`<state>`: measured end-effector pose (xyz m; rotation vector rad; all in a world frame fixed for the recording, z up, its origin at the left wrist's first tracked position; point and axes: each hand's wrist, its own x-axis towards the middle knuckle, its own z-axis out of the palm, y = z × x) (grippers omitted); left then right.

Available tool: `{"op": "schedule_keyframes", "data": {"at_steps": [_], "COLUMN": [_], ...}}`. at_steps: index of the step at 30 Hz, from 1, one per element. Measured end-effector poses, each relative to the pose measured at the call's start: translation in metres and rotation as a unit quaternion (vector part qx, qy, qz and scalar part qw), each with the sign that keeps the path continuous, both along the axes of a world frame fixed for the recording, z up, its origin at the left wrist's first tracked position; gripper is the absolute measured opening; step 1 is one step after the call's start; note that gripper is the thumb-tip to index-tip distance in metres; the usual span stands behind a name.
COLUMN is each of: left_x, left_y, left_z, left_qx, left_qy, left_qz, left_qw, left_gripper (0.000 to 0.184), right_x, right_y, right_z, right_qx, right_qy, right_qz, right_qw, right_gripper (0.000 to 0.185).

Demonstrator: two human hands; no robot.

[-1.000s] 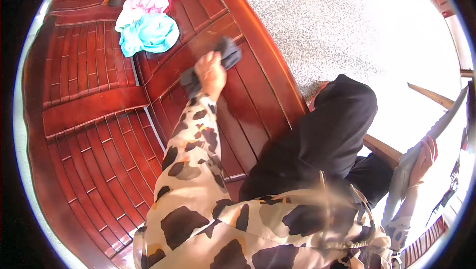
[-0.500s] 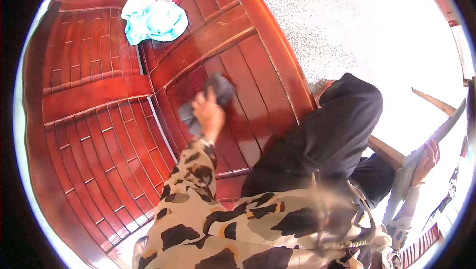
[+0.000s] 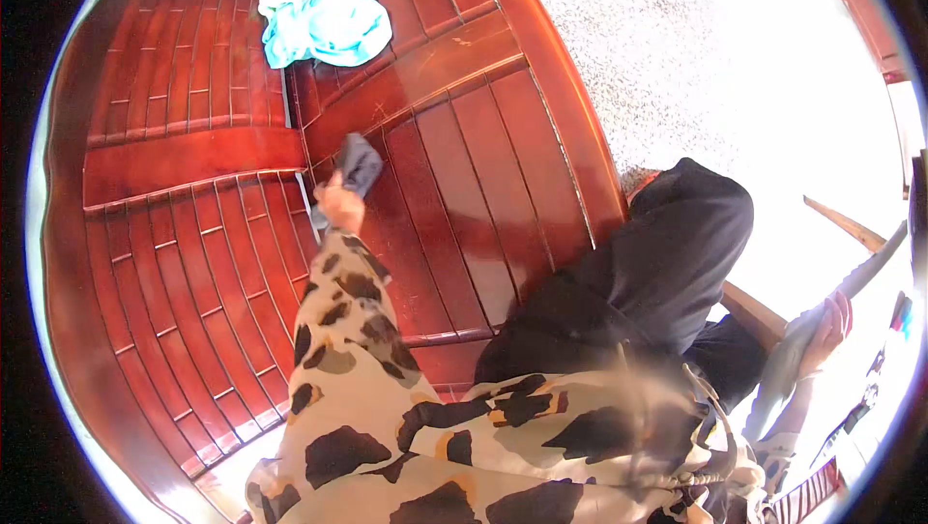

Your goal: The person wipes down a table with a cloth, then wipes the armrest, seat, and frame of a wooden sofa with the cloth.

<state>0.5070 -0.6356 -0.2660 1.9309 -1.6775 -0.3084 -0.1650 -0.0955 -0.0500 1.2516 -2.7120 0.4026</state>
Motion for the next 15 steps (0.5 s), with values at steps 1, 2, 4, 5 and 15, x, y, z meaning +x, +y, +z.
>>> {"op": "schedule_keyframes", "data": {"at_steps": [1, 2, 4, 5, 15], "left_x": [0.013, 0.026, 0.035, 0.032, -0.131], "left_y": [-0.015, -0.03, -0.066, -0.083, -0.025], "left_z": [0.0, 0.001, -0.034, -0.046, 0.034], "left_qx": [0.072, 0.146, 0.188, 0.153, -0.098], "left_qy": [0.006, 0.007, 0.028, -0.004, -0.119], "left_qz": [0.028, 0.054, 0.055, 0.021, -0.191], "left_qw": [0.997, 0.988, 0.98, 0.988, 0.969], "left_gripper": [0.021, 0.024, 0.026, 0.031, 0.028], "right_x": [0.003, 0.001, -0.003, -0.003, -0.002], "right_y": [-0.002, 0.001, 0.005, 0.005, -0.003], "right_z": [0.002, 0.001, 0.0, 0.0, 0.0], "right_qx": [-0.013, -0.01, -0.014, -0.011, 0.02], "right_qy": [-0.017, -0.015, -0.007, -0.003, 0.027], "right_qz": [-0.016, -0.019, 0.002, 0.001, -0.007], "right_qw": [1.0, 1.0, 1.0, 1.0, 0.999], "right_gripper": [0.029, 0.029, 0.029, 0.029, 0.023]}}
